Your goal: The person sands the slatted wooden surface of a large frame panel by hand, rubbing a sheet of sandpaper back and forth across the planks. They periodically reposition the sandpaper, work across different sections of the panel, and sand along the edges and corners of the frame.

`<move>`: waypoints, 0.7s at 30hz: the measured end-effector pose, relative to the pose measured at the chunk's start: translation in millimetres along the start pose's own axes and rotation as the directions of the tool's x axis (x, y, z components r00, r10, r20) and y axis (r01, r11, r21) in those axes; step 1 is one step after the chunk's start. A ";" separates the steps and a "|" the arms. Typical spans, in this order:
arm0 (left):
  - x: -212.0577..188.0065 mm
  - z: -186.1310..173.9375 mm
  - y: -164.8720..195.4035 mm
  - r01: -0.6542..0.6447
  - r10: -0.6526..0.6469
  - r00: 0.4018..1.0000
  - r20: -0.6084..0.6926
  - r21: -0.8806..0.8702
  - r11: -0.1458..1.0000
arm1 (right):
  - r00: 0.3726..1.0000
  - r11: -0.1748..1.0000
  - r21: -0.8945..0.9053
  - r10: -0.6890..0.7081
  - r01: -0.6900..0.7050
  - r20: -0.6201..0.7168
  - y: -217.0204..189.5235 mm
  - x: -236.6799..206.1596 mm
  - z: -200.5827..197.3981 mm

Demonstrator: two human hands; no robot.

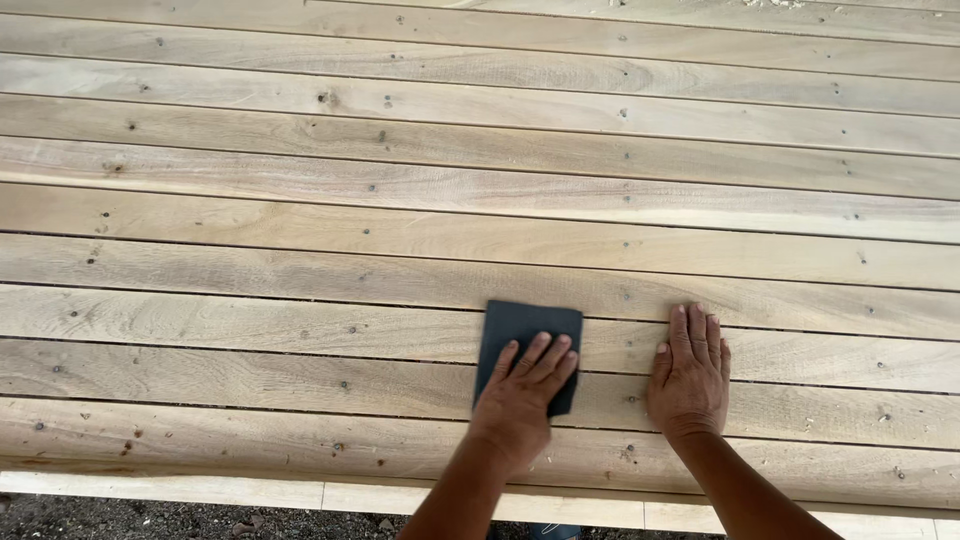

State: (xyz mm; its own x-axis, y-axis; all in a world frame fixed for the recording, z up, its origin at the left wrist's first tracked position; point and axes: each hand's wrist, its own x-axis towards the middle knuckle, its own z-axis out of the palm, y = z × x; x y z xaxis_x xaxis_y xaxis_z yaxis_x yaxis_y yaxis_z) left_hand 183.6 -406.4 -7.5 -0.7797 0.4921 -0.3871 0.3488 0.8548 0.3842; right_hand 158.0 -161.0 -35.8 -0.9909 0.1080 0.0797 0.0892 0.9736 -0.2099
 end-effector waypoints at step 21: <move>-13.0 -11.6 -24.4 0.049 -0.045 0.978 -0.205 0.011 0.999 | 0.994 0.995 0.061 0.082 -0.078 -0.066 11.3 -17.3 4.1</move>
State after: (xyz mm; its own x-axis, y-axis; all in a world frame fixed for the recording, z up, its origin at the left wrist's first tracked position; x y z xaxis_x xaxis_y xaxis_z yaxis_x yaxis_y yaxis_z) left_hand 179.2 -435.6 -2.1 -0.8847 0.4087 -0.2244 0.3161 0.8795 0.3557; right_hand 175.7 -152.7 -43.5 -0.9714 0.2009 0.1262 0.1604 0.9482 -0.2742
